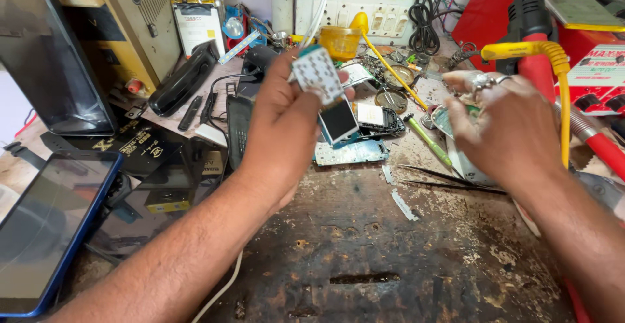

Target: The person works on a small keypad mobile phone at a cluttered repair bench. They pry open the phone with a tool, remove and reposition the battery and internal board, use a screwdriver on the casing, and press the screen and keypad assembly back into the housing.

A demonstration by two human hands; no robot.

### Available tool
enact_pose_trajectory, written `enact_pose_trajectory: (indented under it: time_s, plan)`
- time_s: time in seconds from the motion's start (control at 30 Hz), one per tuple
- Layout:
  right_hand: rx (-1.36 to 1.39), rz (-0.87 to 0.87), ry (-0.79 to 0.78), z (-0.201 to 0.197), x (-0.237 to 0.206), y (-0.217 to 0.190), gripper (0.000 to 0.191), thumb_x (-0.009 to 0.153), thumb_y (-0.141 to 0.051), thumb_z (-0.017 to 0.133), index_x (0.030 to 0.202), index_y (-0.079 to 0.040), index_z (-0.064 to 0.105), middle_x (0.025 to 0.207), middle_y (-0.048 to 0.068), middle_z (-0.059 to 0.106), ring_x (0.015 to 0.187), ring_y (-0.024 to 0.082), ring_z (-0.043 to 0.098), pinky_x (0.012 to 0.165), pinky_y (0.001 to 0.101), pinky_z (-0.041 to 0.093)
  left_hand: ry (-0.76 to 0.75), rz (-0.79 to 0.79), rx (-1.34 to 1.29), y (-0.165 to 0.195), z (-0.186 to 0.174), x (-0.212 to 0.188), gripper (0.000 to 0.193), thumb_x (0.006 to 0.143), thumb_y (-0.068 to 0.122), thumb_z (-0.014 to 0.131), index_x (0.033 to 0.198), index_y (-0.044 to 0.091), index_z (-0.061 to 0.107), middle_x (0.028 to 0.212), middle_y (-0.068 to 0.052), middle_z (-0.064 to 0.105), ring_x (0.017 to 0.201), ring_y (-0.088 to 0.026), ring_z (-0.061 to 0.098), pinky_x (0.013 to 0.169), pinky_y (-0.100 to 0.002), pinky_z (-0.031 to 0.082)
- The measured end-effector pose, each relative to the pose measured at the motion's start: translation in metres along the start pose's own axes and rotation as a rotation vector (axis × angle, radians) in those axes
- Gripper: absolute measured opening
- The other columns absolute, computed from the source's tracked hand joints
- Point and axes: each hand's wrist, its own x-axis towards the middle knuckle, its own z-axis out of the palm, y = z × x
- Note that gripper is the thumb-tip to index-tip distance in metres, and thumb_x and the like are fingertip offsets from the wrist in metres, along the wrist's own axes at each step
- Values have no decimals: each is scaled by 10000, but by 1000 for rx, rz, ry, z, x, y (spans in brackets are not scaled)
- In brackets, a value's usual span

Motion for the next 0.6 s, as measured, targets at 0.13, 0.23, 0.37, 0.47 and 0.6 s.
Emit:
enact_pose_trajectory:
  time_s: [0.13, 0.23, 0.37, 0.47, 0.6]
  plan:
    - [664, -233, -124, -9, -17, -29, 515, 859, -390, 762, 1333, -214, 662, 1050, -2, 801, 875, 117, 776, 769, 321, 605, 50, -56, -8, 4, 9, -6, 614, 943, -65, 396, 1507, 157, 299, 1269, -119, 680, 1078, -144, 701, 657, -227, 504]
    - [843, -322, -168, -8, -28, -47, 764, 717, -397, 892, 1373, -152, 587, 1003, -11, 792, 845, 104, 769, 780, 293, 607, -35, 8, -79, -3, 20, -15, 669, 936, -115, 380, 1539, 164, 300, 1301, -111, 627, 1132, -144, 659, 814, -251, 544]
    - [940, -225, -140, -6, -36, -52, 705, 696, -328, 904, 1278, -86, 589, 917, -4, 798, 813, 75, 760, 734, 264, 606, -120, 79, -185, -16, 26, -21, 614, 976, -139, 387, 1526, 128, 330, 1323, -119, 576, 1201, -164, 618, 1032, -296, 552]
    - [906, -253, 14, -7, -34, -48, 536, 782, -234, 870, 1242, -59, 657, 976, 15, 767, 825, 69, 698, 773, 238, 600, -144, 40, -155, -16, 24, -18, 540, 998, -101, 467, 1488, 101, 366, 1303, -123, 572, 1162, -169, 605, 987, -309, 548]
    - [850, -288, 96, -11, -29, -38, 434, 794, -171, 840, 1183, -38, 702, 1080, 7, 773, 833, 64, 681, 801, 244, 580, -180, 176, 229, -2, 14, -11, 569, 956, 33, 658, 1460, 100, 402, 1345, -110, 566, 1183, -188, 630, 943, -335, 575]
